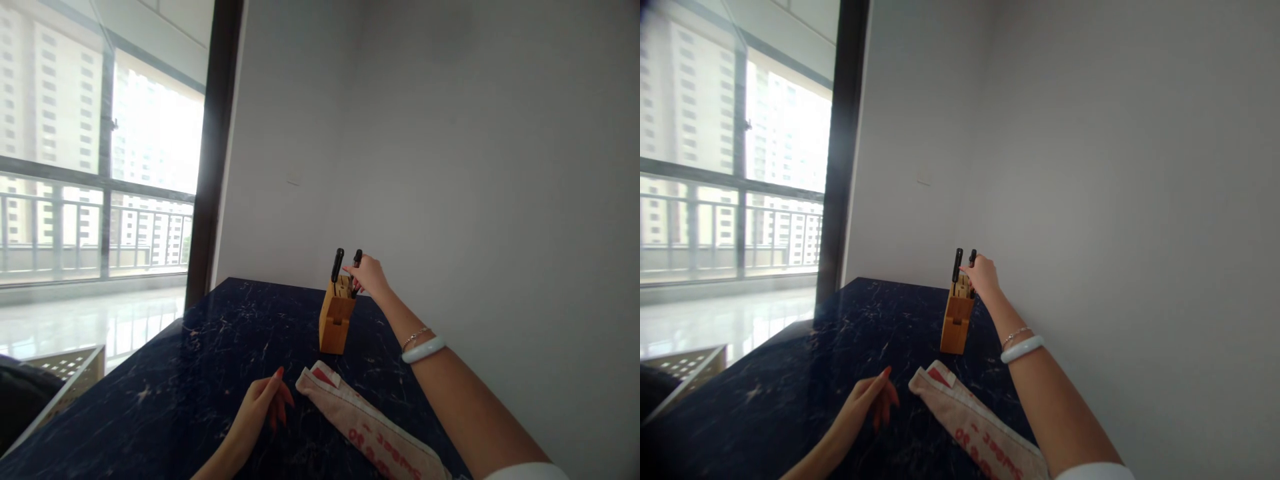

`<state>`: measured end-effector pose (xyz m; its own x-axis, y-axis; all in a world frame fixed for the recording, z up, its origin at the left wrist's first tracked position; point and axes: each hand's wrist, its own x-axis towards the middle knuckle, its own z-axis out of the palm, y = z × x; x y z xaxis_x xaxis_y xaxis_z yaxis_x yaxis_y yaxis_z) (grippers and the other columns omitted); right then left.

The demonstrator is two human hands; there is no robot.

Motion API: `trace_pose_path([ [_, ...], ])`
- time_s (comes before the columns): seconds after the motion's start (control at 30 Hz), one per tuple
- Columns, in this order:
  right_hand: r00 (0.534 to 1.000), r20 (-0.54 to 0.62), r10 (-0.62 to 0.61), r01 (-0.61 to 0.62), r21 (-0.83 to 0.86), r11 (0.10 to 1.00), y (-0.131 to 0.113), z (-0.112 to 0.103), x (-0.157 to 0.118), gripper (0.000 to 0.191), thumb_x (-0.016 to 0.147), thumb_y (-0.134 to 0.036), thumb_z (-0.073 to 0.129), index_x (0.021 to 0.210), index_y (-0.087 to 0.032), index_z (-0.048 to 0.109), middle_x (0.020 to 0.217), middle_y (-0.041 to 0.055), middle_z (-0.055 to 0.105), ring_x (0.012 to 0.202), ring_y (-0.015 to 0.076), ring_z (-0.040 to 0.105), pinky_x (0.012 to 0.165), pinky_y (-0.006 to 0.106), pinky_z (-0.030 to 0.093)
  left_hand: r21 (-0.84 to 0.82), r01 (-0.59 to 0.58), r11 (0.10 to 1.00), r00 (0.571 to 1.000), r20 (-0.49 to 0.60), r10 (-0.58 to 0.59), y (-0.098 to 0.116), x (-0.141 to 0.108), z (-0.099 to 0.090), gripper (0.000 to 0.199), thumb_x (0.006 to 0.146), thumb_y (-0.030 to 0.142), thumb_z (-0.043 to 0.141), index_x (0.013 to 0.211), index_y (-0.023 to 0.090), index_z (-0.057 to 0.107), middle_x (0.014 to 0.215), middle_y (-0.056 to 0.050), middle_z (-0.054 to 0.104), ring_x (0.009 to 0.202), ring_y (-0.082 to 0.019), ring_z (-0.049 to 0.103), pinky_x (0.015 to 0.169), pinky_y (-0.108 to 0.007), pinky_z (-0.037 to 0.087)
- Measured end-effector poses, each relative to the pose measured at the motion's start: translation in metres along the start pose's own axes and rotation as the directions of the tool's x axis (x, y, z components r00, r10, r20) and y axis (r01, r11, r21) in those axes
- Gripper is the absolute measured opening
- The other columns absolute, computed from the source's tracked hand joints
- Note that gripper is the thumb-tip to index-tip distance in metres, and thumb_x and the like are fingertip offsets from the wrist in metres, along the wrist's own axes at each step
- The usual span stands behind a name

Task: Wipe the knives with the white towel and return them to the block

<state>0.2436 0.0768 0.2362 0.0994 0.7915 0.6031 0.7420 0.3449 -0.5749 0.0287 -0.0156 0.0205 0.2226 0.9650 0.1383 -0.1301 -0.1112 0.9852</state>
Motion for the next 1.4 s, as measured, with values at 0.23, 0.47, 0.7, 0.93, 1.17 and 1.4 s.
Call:
trace_pose_path([
  [0.23, 0.972, -0.228, -0.060, 0.069, 0.030, 0.997, 0.018, -0.024, -0.016, 0.051, 0.078, -0.062, 0.032, 0.087, -0.017, 0.055, 0.035, -0.0077, 0.042, 0.031, 0.0087, 0.042, 0.040, 0.020, 0.034, -0.020, -0.010, 1.000, 1.000, -0.005, 0.010, -0.001, -0.001, 0.002, 0.057, 0.071, 0.062, 0.043, 0.052, 0.011, 0.061, 0.035, -0.003, 0.054, 0.027, -0.007, 0.041, 0.031, -0.018, 0.028],
  [0.47, 1.000, 0.007, 0.026, -0.026, 0.129, 0.991, 0.049, -0.007, -0.019, 0.055, 0.072, -0.067, 0.037, 0.074, -0.015, 0.056, 0.040, -0.0044, 0.049, 0.032, 0.0088, 0.044, 0.037, 0.019, 0.033, -0.036, 0.004, 0.999, 1.000, 0.027, -0.003, -0.003, -0.001, 0.006, 0.058, 0.070, 0.064, 0.043, 0.051, 0.012, 0.061, 0.033, -0.002, 0.053, 0.026, -0.008, 0.042, 0.030, -0.018, 0.028],
  [0.7, 0.983, -0.141, -0.115, 0.128, 0.083, 0.988, 0.033, -0.019, -0.020, 0.050, 0.077, -0.060, 0.037, 0.079, -0.016, 0.059, 0.049, -0.0035, 0.050, 0.044, 0.0101, 0.046, 0.049, 0.022, 0.037, -0.058, 0.003, 0.998, 1.000, 0.006, -0.002, -0.001, 0.002, 0.000, 0.059, 0.070, 0.064, 0.043, 0.050, 0.012, 0.061, 0.033, -0.003, 0.053, 0.026, -0.008, 0.042, 0.030, -0.018, 0.028],
  [0.93, 0.567, -0.776, -0.278, 0.402, -0.034, 0.915, -0.037, -0.092, -0.039, 0.038, 0.085, -0.047, 0.034, 0.090, -0.016, 0.054, 0.075, 0.0036, 0.056, 0.053, 0.0097, 0.048, 0.051, 0.023, 0.038, -0.153, 0.036, 0.988, 0.999, 0.021, -0.033, -0.003, 0.009, -0.002, 0.055, 0.069, 0.062, 0.046, 0.050, 0.012, 0.061, 0.035, -0.004, 0.055, 0.028, -0.009, 0.044, 0.032, -0.019, 0.031],
  [1.17, 0.951, -0.309, 0.023, 0.148, 0.519, 0.842, -0.032, 0.005, -0.157, 0.023, 0.079, -0.043, 0.050, 0.083, -0.020, 0.047, 0.062, -0.0019, 0.055, 0.050, 0.0108, 0.053, 0.046, 0.022, 0.044, -0.273, 0.130, 0.953, 0.971, 0.227, -0.068, 0.002, -0.007, 0.015, 0.042, 0.073, 0.051, 0.052, 0.074, 0.012, 0.068, 0.074, -0.011, 0.070, 0.068, -0.018, 0.063, 0.063, -0.026, 0.045],
  [1.4, 0.999, 0.006, -0.039, 0.033, 0.424, 0.905, 0.021, 0.105, -0.228, 0.015, 0.083, -0.039, 0.044, 0.084, -0.026, 0.051, 0.084, 0.0026, 0.061, 0.081, 0.0197, 0.059, 0.074, 0.032, 0.046, -0.474, 0.170, 0.864, 0.981, 0.160, -0.106, -0.002, -0.007, 0.019, 0.042, 0.069, 0.048, 0.061, 0.100, 0.021, 0.061, 0.100, -0.009, 0.066, 0.097, -0.024, 0.058, 0.081, -0.034, 0.043],
])
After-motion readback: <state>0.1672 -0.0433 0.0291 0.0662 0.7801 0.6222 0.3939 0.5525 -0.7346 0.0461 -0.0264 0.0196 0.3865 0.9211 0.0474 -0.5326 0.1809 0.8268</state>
